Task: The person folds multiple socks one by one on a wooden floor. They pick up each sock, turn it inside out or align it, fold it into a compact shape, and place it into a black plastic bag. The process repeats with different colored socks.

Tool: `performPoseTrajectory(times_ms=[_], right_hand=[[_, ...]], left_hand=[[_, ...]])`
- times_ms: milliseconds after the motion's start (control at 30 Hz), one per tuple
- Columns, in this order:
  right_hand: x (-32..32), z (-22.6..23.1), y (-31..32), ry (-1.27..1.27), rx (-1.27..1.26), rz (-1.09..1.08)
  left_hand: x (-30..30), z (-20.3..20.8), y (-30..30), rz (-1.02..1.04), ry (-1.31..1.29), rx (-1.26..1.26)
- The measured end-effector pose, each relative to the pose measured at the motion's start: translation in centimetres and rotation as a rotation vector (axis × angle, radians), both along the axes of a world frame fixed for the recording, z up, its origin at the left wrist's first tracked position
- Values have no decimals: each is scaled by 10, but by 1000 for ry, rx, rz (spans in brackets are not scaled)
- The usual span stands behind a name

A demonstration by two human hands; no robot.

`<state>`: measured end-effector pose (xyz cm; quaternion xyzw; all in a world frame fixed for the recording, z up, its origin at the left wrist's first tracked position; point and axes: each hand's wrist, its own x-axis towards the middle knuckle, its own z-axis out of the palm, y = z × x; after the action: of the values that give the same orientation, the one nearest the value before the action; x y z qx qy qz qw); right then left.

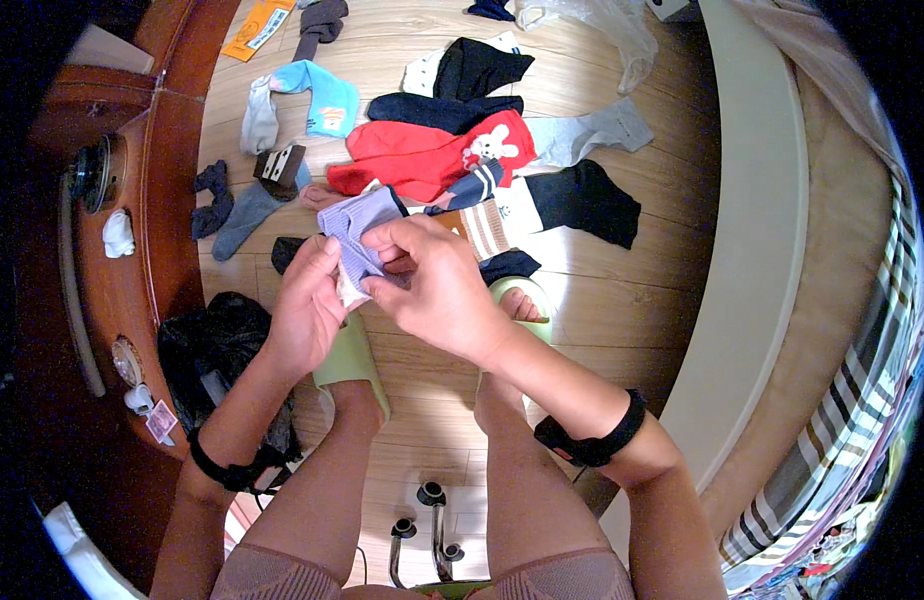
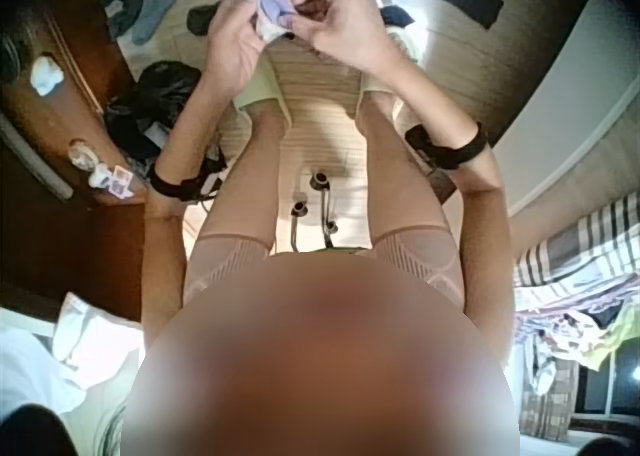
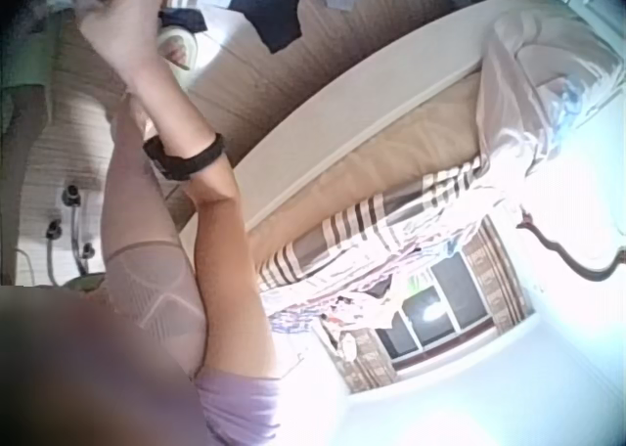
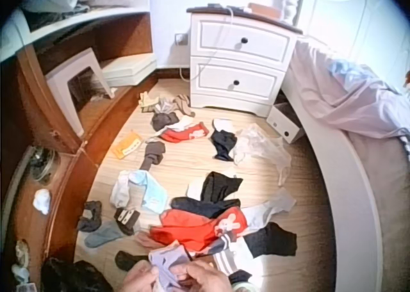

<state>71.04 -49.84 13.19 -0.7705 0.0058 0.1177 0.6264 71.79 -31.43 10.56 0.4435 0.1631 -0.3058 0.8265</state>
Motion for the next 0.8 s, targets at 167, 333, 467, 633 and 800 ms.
performPoseTrajectory(times_ms=[167, 333, 467, 633, 800], right_hand=[[-1, -13, -3, -30, 159, -22], [12, -5, -21, 263, 586, -80], [20, -10, -48, 480, 1027, -356], [16, -4, -56, 695, 1187, -243], [16, -10, -47, 599, 938, -288]], left_hand=[[5, 5, -2, 8, 54, -48], [3, 5, 4, 43, 42, -70], [9, 9, 6, 42, 88, -91], [13, 16, 12, 73, 36, -225], [5, 2, 33, -180, -34, -66]])
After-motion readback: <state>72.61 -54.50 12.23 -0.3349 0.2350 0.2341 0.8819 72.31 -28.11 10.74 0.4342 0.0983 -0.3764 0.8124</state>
